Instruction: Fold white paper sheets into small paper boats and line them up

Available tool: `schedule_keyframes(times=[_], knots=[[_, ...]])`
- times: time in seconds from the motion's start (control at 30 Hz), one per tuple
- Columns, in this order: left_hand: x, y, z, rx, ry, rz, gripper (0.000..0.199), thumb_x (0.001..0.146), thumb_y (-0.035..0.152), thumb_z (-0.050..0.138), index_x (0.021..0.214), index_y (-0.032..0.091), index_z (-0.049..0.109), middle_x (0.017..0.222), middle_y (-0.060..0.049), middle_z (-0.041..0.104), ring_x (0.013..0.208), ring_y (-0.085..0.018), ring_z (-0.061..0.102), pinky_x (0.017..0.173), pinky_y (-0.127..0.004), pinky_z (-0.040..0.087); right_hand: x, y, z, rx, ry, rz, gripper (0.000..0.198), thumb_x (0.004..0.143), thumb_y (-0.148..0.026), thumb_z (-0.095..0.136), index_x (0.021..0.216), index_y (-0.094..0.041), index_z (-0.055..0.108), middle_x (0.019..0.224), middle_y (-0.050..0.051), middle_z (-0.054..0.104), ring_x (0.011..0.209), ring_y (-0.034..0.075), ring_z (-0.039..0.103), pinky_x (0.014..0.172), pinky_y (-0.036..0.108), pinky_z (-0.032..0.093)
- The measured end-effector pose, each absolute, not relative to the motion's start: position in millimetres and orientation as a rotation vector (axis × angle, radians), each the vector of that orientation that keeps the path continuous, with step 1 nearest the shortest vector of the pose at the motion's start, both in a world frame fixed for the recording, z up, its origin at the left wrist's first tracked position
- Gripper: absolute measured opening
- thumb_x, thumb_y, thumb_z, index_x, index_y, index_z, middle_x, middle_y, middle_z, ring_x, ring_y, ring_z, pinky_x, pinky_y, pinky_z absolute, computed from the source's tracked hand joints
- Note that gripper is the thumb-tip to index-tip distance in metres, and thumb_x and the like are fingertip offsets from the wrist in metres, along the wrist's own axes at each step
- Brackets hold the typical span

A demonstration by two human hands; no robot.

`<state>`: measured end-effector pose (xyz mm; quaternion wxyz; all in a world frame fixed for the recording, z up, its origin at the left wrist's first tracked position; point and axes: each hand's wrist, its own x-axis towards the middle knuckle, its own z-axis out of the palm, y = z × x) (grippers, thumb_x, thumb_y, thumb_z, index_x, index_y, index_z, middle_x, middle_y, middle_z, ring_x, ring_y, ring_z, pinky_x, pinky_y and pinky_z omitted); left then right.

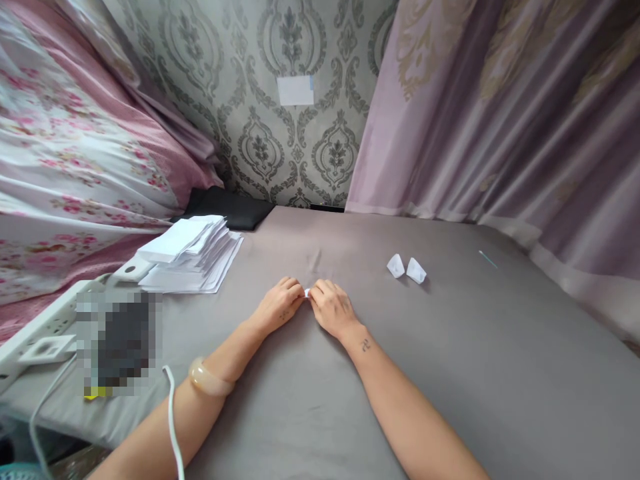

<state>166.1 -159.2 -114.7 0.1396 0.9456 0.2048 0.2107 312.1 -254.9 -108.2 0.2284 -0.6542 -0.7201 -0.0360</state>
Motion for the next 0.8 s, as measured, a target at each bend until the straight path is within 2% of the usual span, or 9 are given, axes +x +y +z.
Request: schedule_keyframes(times=[0.07, 0.17, 0.27, 0.5, 0.8], knots=[[165, -158, -117, 2.621, 0.612, 0.578, 0.020, 0.089, 0.023, 0.047, 0.077, 0.019, 0.063, 0.081, -0.007, 0.058, 0.082, -0.019, 0.051, 0.074, -0.029, 0.041, 315, -254, -112, -1.781, -1.915, 0.084, 0.015, 0.089, -0.023, 0.049, 0.088, -0.020, 0.064, 0.088, 0.005, 0.060, 0.086, 0.017, 0.054, 0.077, 0.029, 0.041], [163, -155, -117, 2.420, 0.687, 0.569, 0.018, 0.084, 0.027, 0.054, 0.076, 0.018, 0.067, 0.078, -0.006, 0.059, 0.077, -0.018, 0.054, 0.072, -0.028, 0.040, 320, -251, -115, -1.793, -1.702, 0.348, 0.014, 0.085, -0.030, 0.057, 0.081, -0.021, 0.067, 0.087, 0.002, 0.058, 0.074, 0.013, 0.055, 0.072, 0.026, 0.042], [163, -153, -114, 2.229, 0.807, 0.570, 0.018, 0.078, 0.030, 0.060, 0.073, 0.017, 0.070, 0.071, -0.005, 0.059, 0.068, -0.016, 0.053, 0.067, -0.027, 0.040, 324, -247, -115, -1.813, -1.524, 0.470, 0.016, 0.081, -0.031, 0.060, 0.074, -0.019, 0.068, 0.089, 0.002, 0.058, 0.069, 0.011, 0.054, 0.070, 0.027, 0.043], [166, -153, -109, 2.077, 0.936, 0.559, 0.016, 0.073, 0.028, 0.060, 0.067, 0.015, 0.069, 0.070, -0.003, 0.056, 0.068, -0.015, 0.051, 0.067, -0.028, 0.039, 323, -241, -120, -1.848, -1.453, 0.485, 0.018, 0.081, -0.026, 0.057, 0.067, -0.017, 0.064, 0.099, 0.005, 0.059, 0.068, 0.010, 0.054, 0.076, 0.030, 0.044], [168, -154, -110, 2.063, 0.973, 0.575, 0.014, 0.069, 0.027, 0.063, 0.064, 0.015, 0.065, 0.069, -0.003, 0.055, 0.070, -0.016, 0.051, 0.070, -0.029, 0.040, 323, -239, -124, -1.904, -1.441, 0.445, 0.018, 0.078, -0.028, 0.059, 0.064, -0.017, 0.058, 0.097, 0.004, 0.057, 0.067, 0.010, 0.055, 0.073, 0.028, 0.044]])
